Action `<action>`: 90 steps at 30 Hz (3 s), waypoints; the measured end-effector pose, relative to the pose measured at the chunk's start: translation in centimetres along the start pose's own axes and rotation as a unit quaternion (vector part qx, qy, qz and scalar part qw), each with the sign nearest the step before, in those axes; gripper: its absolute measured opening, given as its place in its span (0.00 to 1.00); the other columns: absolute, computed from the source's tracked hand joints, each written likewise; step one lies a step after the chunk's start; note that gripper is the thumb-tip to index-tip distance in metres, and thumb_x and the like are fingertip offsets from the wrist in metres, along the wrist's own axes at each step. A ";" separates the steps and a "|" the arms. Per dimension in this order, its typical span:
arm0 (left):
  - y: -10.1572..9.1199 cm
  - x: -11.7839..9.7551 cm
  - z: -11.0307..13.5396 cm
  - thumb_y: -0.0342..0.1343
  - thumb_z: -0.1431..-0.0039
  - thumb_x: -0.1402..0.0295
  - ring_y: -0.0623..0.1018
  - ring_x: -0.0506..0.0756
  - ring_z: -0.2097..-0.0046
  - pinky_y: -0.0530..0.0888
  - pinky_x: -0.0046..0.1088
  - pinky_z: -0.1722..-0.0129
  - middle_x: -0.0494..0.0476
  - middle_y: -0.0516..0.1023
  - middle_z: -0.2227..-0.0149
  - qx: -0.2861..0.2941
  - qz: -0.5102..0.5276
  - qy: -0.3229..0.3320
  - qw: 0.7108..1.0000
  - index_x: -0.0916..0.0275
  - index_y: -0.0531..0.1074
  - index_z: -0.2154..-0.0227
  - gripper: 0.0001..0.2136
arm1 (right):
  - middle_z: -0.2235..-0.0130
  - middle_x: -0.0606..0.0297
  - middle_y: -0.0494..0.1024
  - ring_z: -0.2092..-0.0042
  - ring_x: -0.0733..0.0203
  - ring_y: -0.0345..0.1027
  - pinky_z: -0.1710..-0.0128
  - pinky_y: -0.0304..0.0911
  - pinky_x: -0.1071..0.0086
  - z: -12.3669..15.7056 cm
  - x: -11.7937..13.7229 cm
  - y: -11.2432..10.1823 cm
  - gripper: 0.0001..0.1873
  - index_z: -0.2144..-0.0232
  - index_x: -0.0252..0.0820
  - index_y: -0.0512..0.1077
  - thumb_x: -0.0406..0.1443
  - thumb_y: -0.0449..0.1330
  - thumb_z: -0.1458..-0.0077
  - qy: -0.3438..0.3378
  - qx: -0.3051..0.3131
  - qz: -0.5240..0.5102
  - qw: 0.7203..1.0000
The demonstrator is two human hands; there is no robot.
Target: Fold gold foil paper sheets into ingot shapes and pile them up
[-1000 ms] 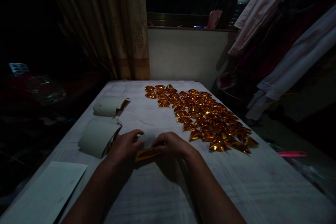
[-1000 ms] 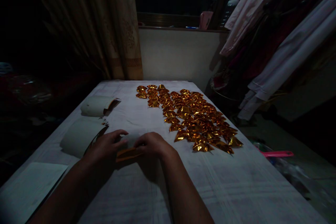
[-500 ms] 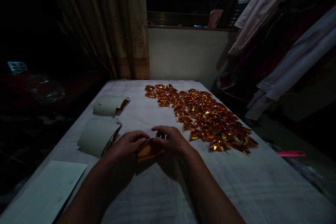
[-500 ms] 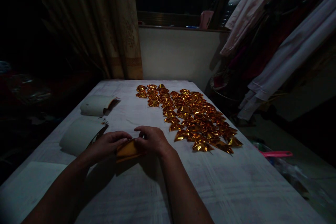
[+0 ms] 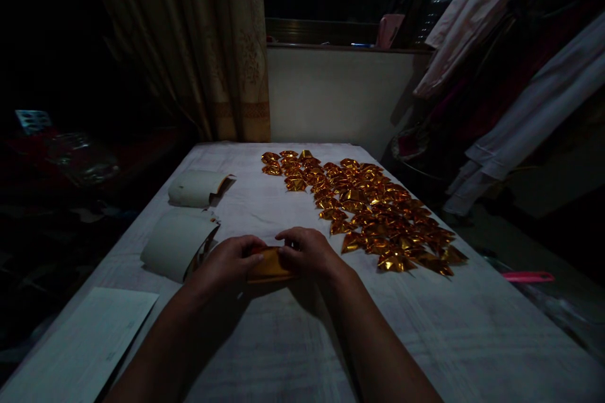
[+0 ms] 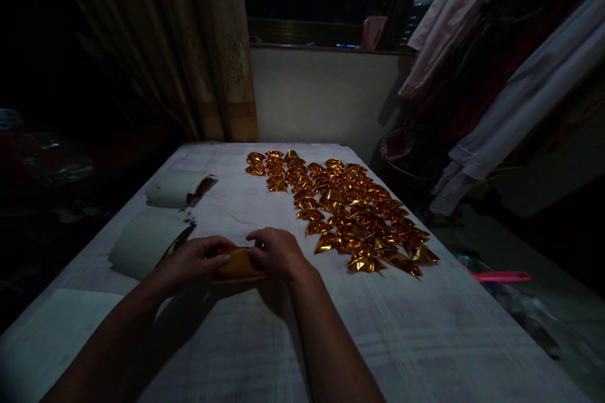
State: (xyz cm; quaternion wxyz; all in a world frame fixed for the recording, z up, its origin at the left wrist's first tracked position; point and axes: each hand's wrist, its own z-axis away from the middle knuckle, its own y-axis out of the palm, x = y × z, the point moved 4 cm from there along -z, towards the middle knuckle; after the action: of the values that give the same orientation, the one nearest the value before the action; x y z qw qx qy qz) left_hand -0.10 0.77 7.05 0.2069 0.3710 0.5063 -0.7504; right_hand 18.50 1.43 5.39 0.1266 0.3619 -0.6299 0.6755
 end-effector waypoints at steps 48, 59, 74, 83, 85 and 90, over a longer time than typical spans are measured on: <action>-2.2 0.2 0.3 0.54 0.53 0.54 0.76 0.58 0.66 0.69 0.32 0.66 0.54 0.78 0.71 -0.096 -0.008 0.014 0.995 0.60 0.75 0.71 0.15 | 0.67 0.65 0.79 0.65 0.64 0.71 0.66 0.60 0.72 0.4 -0.8 -1.9 0.04 0.69 0.41 0.80 0.34 0.64 0.43 -0.016 -0.015 -0.059 0.998; -2.2 -0.1 0.3 0.54 0.52 0.57 0.77 0.57 0.66 0.70 0.31 0.65 0.54 0.80 0.71 -0.071 -0.002 0.018 0.997 0.60 0.76 0.72 0.12 | 0.65 0.64 0.80 0.63 0.62 0.71 0.64 0.61 0.71 0.4 -1.1 -2.0 0.06 0.65 0.42 0.80 0.34 0.62 0.40 -0.028 -0.021 -0.040 0.999; -2.5 -0.1 0.5 0.52 0.49 0.54 0.79 0.60 0.64 0.70 0.32 0.63 0.55 0.81 0.70 -0.093 -0.045 0.003 0.995 0.58 0.78 0.71 0.15 | 0.64 0.62 0.81 0.63 0.62 0.72 0.64 0.60 0.72 0.2 -1.1 -1.5 0.07 0.65 0.41 0.80 0.32 0.60 0.39 -0.017 -0.040 -0.007 0.999; -2.5 0.5 0.3 0.50 0.48 0.53 0.80 0.61 0.61 0.70 0.33 0.61 0.55 0.83 0.67 -0.105 -0.081 -0.002 0.991 0.57 0.80 0.68 0.17 | 0.71 0.66 0.81 0.67 0.63 0.71 0.67 0.58 0.73 0.0 -1.6 -1.1 0.09 0.69 0.42 0.80 0.34 0.59 0.40 0.001 -0.040 -0.064 0.997; -2.5 0.5 0.3 0.50 0.47 0.54 0.80 0.60 0.61 0.70 0.33 0.61 0.54 0.83 0.66 -0.101 -0.083 0.001 0.991 0.57 0.80 0.67 0.17 | 0.71 0.66 0.81 0.67 0.63 0.71 0.67 0.58 0.73 0.0 -1.6 -1.0 0.09 0.69 0.42 0.80 0.34 0.59 0.40 0.002 -0.041 -0.073 0.996; -2.4 0.6 0.3 0.50 0.48 0.54 0.80 0.61 0.60 0.71 0.33 0.59 0.55 0.83 0.66 -0.097 -0.082 -0.001 0.992 0.58 0.79 0.68 0.17 | 0.71 0.66 0.81 0.67 0.63 0.71 0.67 0.58 0.73 0.1 -1.6 -1.1 0.10 0.69 0.43 0.80 0.35 0.59 0.39 0.000 -0.040 -0.075 0.996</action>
State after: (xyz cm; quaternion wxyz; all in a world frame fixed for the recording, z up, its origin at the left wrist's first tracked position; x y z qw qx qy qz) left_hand -2.23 1.54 8.11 0.1800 0.3059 0.6057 -0.7122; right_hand 20.34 1.95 5.23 0.1910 0.4027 -0.6275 0.6385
